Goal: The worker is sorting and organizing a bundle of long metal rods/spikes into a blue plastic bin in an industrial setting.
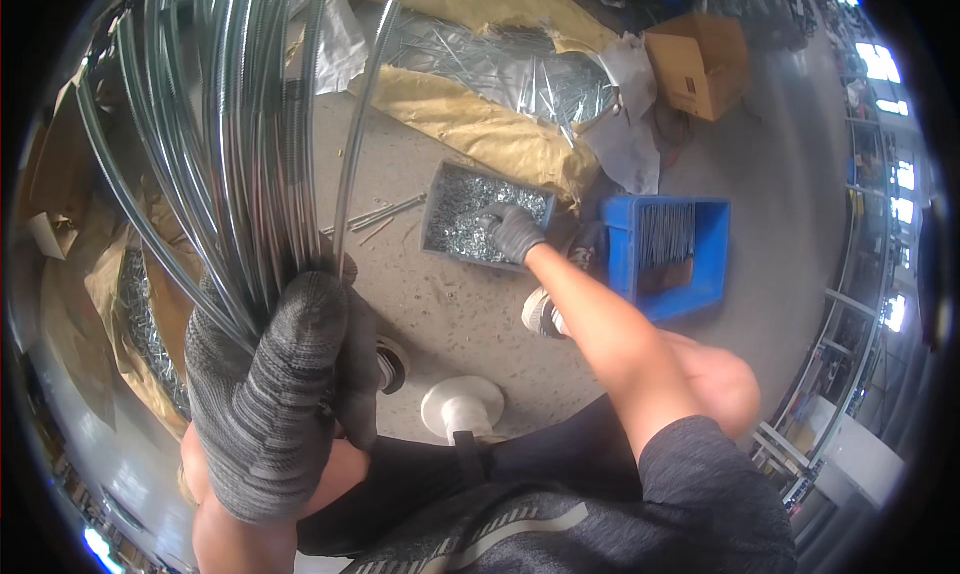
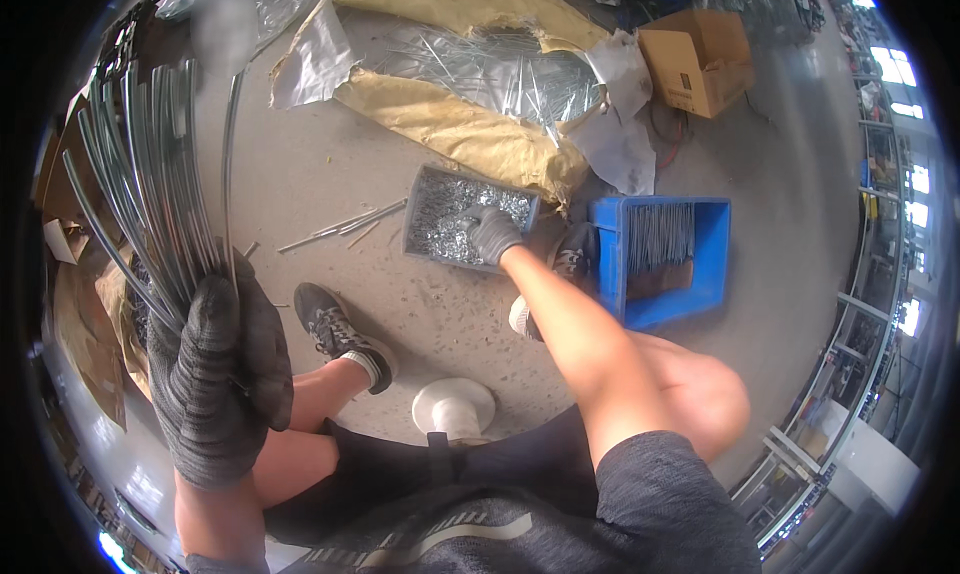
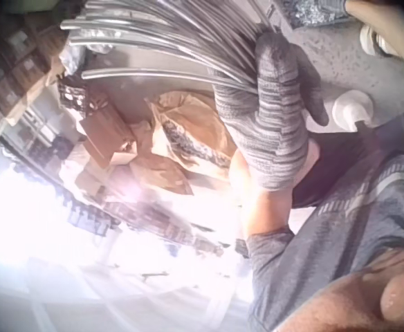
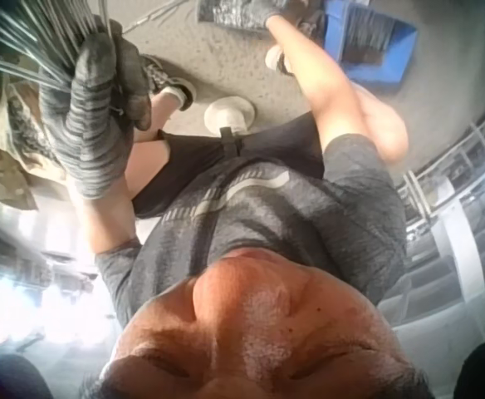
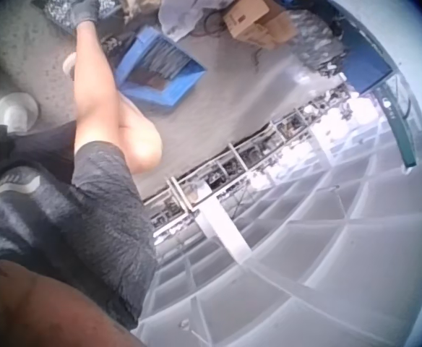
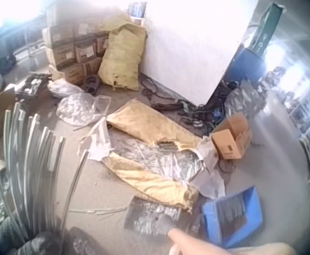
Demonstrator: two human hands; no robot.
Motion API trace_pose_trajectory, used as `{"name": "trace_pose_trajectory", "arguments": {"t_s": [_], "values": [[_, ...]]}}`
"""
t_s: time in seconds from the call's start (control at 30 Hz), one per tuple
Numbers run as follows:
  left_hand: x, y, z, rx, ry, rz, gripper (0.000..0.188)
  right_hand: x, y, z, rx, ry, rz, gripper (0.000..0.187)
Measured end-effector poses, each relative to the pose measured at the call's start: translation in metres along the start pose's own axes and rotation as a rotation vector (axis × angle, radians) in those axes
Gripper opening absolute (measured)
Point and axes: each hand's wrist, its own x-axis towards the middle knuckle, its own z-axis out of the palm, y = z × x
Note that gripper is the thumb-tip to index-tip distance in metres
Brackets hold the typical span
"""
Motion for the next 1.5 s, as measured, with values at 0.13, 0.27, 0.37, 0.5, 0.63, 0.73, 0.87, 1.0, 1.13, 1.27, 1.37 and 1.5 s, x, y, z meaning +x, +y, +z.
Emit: {"name": "trace_pose_trajectory", "arguments": {"t_s": [0.13, 0.27, 0.37, 0.5, 0.63, 0.73, 0.87, 1.0, 1.13, 1.27, 1.37, 1.5], "values": [[0.011, -0.013, 0.004, -0.054, -0.126, -0.077, 0.045, -0.024, 0.014, -0.054, 0.973, -0.263, 0.490, 0.026], [0.005, -0.015, 0.002, -0.058, -0.202, -0.066, 0.045, -0.034, 0.006, -0.064, 1.447, -0.475, 0.370, 0.027], [0.006, -0.022, 0.003, -0.112, -0.297, -0.058, 0.043, -0.040, -0.007, -0.073, 1.449, -0.468, 0.460, 0.026], [0.006, -0.029, 0.007, -0.116, -0.384, -0.017, 0.039, -0.060, -0.039, -0.099, 1.338, -0.410, 0.442, 0.020], [-0.005, -0.029, 0.013, -0.053, -0.368, 0.001, 0.036, -0.083, -0.078, -0.141, 1.337, -0.504, 0.357, 0.025], [-0.013, -0.031, 0.018, 0.001, -0.400, 0.053, 0.038, -0.099, -0.096, -0.161, 1.279, -0.472, 0.363, 0.027], [-0.020, -0.031, 0.021, 0.089, -0.419, 0.134, 0.040, -0.129, -0.137, -0.207, 1.083, -0.356, 0.252, 0.029], [-0.021, -0.037, 0.018, 0.075, -0.483, 0.161, 0.039, -0.154, -0.189, -0.247, 0.854, -0.272, 0.095, 0.027], [-0.020, -0.049, 0.016, -0.047, -0.534, 0.150, 0.036, -0.178, -0.231, -0.262, 0.853, -0.186, 0.053, 0.029], [-0.017, -0.043, 0.016, 0.008, -0.576, 0.077, 0.040, -0.185, -0.242, -0.263, 1.289, -0.153, -0.005, 0.024], [-0.017, -0.043, 0.017, 0.088, -0.491, 0.092, 0.042, -0.191, -0.263, -0.268, 1.322, -0.125, -0.093, 0.021], [-0.012, -0.046, 0.019, 0.143, -0.488, 0.093, 0.042, -0.192, -0.267, -0.273, 1.337, -0.136, -0.094, 0.018]]}}
